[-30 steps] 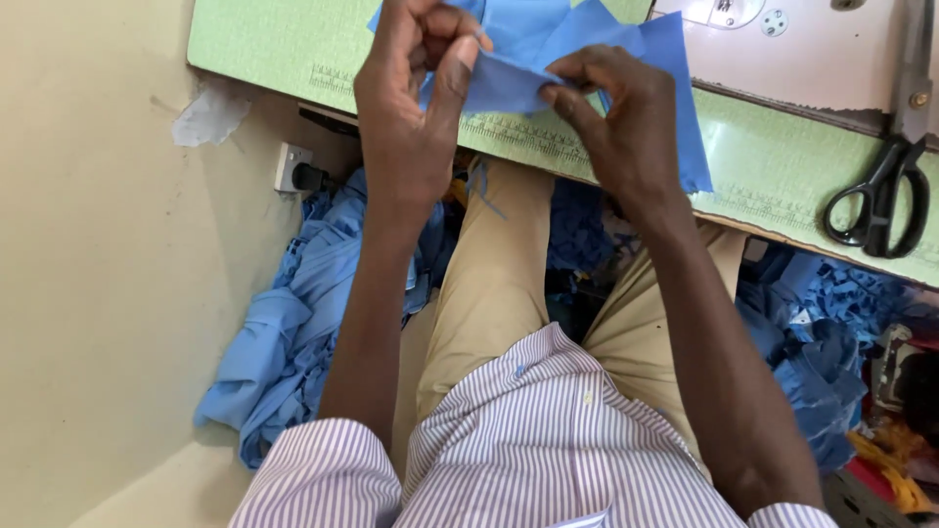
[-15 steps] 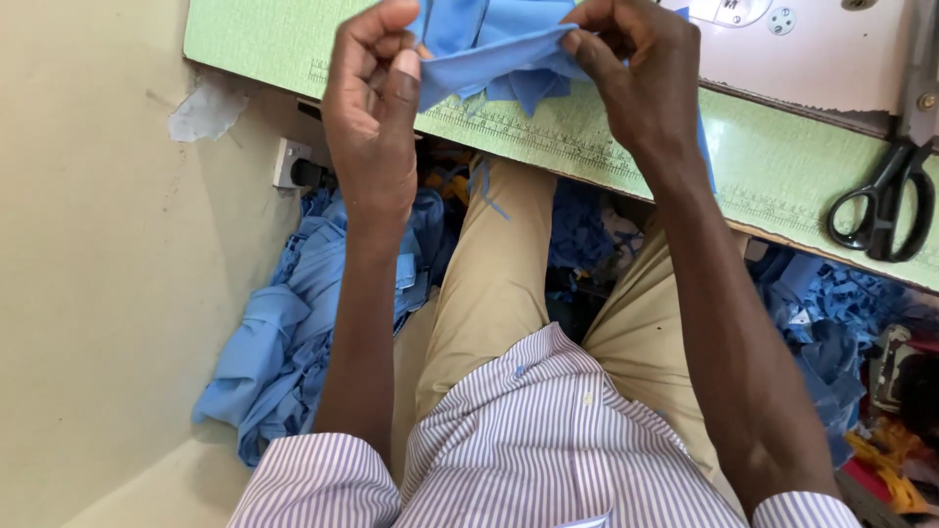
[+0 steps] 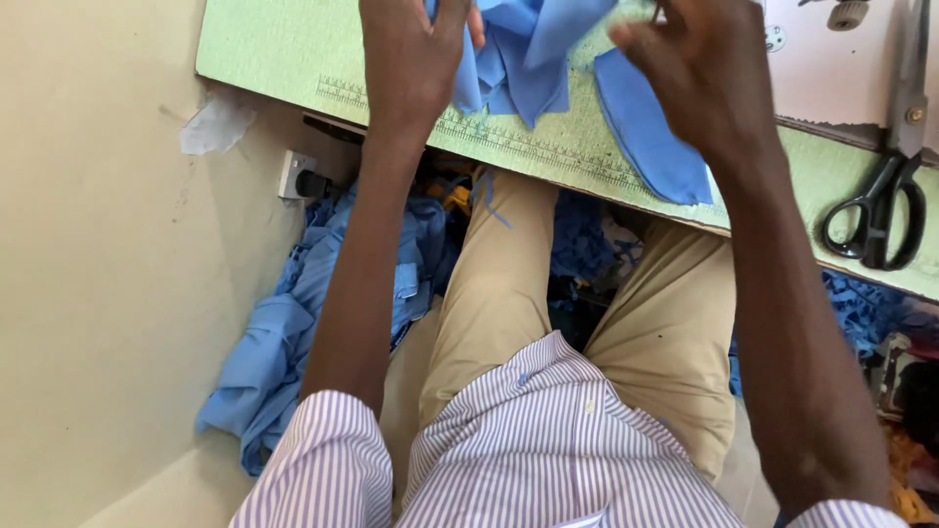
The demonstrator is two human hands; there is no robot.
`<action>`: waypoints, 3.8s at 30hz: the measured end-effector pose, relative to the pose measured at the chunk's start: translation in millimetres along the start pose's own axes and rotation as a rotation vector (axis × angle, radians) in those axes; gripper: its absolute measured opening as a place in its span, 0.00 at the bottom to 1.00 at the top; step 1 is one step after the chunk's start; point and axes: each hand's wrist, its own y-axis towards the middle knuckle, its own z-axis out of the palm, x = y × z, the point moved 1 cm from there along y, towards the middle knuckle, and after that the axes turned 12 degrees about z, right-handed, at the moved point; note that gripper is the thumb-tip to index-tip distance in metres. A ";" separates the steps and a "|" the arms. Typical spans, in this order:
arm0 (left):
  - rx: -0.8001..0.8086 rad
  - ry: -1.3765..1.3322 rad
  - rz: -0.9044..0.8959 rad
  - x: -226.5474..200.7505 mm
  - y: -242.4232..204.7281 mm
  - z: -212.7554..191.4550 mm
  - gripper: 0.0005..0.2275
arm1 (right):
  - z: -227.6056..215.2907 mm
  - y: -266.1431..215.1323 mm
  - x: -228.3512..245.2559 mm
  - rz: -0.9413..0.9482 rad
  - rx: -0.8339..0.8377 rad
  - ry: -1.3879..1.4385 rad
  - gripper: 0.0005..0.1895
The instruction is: The person is sorting through and trimming small blue fabric scraps using scissors on a sewing machine table.
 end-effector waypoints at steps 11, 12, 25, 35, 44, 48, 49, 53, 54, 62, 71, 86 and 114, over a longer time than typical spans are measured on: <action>-0.073 -0.348 -0.292 -13.2 7.5 0.9 0.20 | -123.2 -353.0 -131.1 0.871 -0.384 -1.051 0.30; -0.065 -0.356 -0.291 -17.4 9.0 1.6 0.20 | -114.6 -320.1 -107.9 0.881 -0.387 -1.054 0.30; 0.168 -0.175 -0.373 -47.0 29.7 -21.0 0.16 | -37.9 -266.2 -12.9 1.153 -0.478 0.662 0.07; 0.146 -0.175 0.098 -39.8 18.2 -2.3 0.13 | 76.4 -178.5 94.6 0.721 0.476 1.070 0.42; 0.091 -0.288 -0.117 -27.9 6.0 6.2 0.10 | 67.6 -136.1 64.5 0.912 0.052 0.951 0.26; 0.016 -0.291 -0.099 17.4 -2.9 17.9 0.09 | 36.2 -210.6 51.3 0.931 -0.021 0.942 0.27; -0.034 -0.135 -0.093 29.9 -2.8 21.4 0.10 | 23.3 -236.1 44.4 1.072 -0.133 0.707 0.27; 0.079 0.192 0.071 57.1 -5.2 36.6 0.07 | -46.5 -250.6 37.6 1.388 -0.295 0.031 0.18; 0.077 0.182 0.075 57.7 -3.3 42.9 0.07 | -60.5 -247.5 35.1 1.390 -0.305 0.024 0.18; 0.547 0.322 0.711 46.0 25.3 55.8 0.12 | -101.2 -229.0 -14.1 1.043 -0.321 -0.641 0.26; -0.128 -0.716 -0.383 -85.5 -13.2 40.9 0.08 | 6.8 -110.8 65.1 0.587 -0.203 0.127 0.39; 0.237 -0.825 -0.445 -79.3 -29.6 78.2 0.14 | 35.0 -152.3 60.2 1.013 -0.359 0.447 0.08; 0.464 0.617 0.257 -39.8 -21.8 142.7 0.29 | 0.6 -141.3 -11.8 0.903 -0.241 -0.398 0.16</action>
